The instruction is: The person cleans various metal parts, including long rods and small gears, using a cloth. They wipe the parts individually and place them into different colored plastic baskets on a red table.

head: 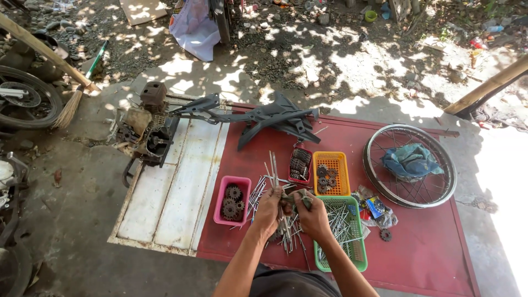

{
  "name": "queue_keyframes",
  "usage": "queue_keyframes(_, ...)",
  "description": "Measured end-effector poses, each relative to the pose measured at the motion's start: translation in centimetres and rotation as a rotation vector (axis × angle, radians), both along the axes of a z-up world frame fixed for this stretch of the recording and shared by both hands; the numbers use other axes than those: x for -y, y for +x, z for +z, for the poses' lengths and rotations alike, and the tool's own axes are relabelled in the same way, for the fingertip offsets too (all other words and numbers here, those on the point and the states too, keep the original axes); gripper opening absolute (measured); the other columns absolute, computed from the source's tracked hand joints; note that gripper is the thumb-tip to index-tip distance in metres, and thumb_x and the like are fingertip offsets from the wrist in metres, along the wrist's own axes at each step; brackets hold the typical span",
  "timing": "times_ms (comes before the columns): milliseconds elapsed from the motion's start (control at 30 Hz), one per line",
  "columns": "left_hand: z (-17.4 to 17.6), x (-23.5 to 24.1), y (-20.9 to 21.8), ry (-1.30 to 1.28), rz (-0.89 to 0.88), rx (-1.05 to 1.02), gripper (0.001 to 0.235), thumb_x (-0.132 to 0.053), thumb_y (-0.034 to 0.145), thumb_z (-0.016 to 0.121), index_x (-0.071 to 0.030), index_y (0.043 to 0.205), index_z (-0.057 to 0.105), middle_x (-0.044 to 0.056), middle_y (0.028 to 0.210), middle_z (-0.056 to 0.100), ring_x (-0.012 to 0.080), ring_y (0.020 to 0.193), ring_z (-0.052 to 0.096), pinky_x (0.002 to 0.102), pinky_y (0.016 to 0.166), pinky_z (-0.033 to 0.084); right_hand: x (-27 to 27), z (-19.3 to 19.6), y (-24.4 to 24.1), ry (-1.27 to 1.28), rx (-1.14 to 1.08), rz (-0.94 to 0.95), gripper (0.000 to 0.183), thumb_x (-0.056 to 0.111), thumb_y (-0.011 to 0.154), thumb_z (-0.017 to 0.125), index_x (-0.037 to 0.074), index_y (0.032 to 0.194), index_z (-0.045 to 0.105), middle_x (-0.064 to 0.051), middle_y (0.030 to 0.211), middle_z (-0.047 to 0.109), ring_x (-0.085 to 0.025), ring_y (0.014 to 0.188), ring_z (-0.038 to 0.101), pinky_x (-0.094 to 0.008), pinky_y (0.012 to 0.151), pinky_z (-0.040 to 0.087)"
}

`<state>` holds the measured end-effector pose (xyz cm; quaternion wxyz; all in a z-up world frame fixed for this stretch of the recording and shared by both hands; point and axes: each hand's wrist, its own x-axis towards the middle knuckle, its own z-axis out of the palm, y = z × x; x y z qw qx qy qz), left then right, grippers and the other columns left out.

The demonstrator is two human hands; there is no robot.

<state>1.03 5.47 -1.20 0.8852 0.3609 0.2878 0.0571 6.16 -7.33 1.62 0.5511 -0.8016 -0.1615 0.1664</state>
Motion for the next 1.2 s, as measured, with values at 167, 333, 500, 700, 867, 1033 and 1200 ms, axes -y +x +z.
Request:
queue_keyframes(167,-1.7,-2.7,0.2,-0.088,-0.034,0.023,0.021,-0.029,0.112,0.044,-0.011,0.111,0.055,0.003,0.076,0.05,0.0163,0.058,0.052,0.031,0.052,0.05,0.0,-1.3,-0.3,0.019,-0.075,-0.128,0.029,0.03,0.106,0.059,0.011,0.092,0.075,-0.01,0.066,0.065,-0.018,0.058,0.052,-0.034,0.056,0.045)
queue_keyframes(333,0.3,-3.2,0.1,-0.016,-0.012,0.07,0.022,-0.03,0.114,0.041,-0.013,0.104,0.05,-0.002,0.073,0.04,0.0122,0.058,0.045,0.031,0.057,0.043,0.8,4.3,-0.1,-0.044,-0.042,-0.069,0.025,0.03,0.102,0.067,0.009,0.096,0.079,-0.014,0.066,0.071,-0.019,0.054,0.057,-0.037,0.055,0.047)
queue_keyframes(500,4.3,-0.9,0.8,0.03,-0.129,0.289,0.02,-0.03,0.114,0.034,-0.022,0.1,0.046,0.018,0.133,0.071,0.0345,0.149,0.045,0.058,0.12,0.006,1.6,5.7,1.0,-0.051,-0.114,0.181,0.047,0.043,0.096,0.071,0.001,0.118,0.078,-0.029,0.099,0.077,-0.035,0.084,0.074,-0.048,0.077,0.057)
queue_keyframes(700,9.0,2.3,0.8,0.239,-0.239,0.237,0.014,-0.035,0.114,0.033,-0.024,0.109,0.04,0.01,0.143,0.065,0.0259,0.116,0.06,0.042,0.096,0.039,3.2,7.1,2.8,0.046,-0.216,0.34,0.02,0.019,0.093,0.074,0.002,0.086,0.08,-0.01,0.07,0.071,-0.015,0.063,0.06,-0.035,0.063,0.052)
queue_keyframes(867,5.7,4.3,1.9,0.288,-0.162,0.16,0.024,-0.034,0.114,0.04,-0.015,0.105,0.052,0.009,0.098,0.064,0.0201,0.092,0.06,0.031,0.075,0.055,4.7,8.4,2.8,0.15,-0.289,0.396,0.02,0.017,0.091,0.074,0.001,0.078,0.076,-0.015,0.089,0.071,-0.022,0.081,0.061,-0.041,0.078,0.05)
queue_keyframes(1033,8.6,5.7,1.8,0.236,0.074,0.186,0.023,-0.024,0.116,0.035,-0.013,0.098,0.045,0.0,0.072,0.043,0.0192,0.072,0.059,0.032,0.069,0.055,6.4,7.0,2.6,0.109,-0.413,0.467,0.033,0.017,0.095,0.073,0.006,0.065,0.066,-0.005,0.062,0.062,-0.015,0.061,0.056,-0.032,0.062,0.05)
queue_keyframes(1200,9.4,6.1,1.4,0.054,0.236,0.1,0.028,-0.021,0.114,0.034,-0.012,0.09,0.045,-0.004,0.066,0.036,0.0081,0.053,0.043,0.027,0.048,0.055,7.1,3.7,1.9,-0.023,-0.556,0.405,0.042,0.028,0.093,0.072,0.0,0.062,0.067,-0.015,0.056,0.062,-0.023,0.054,0.06,-0.036,0.059,0.053)
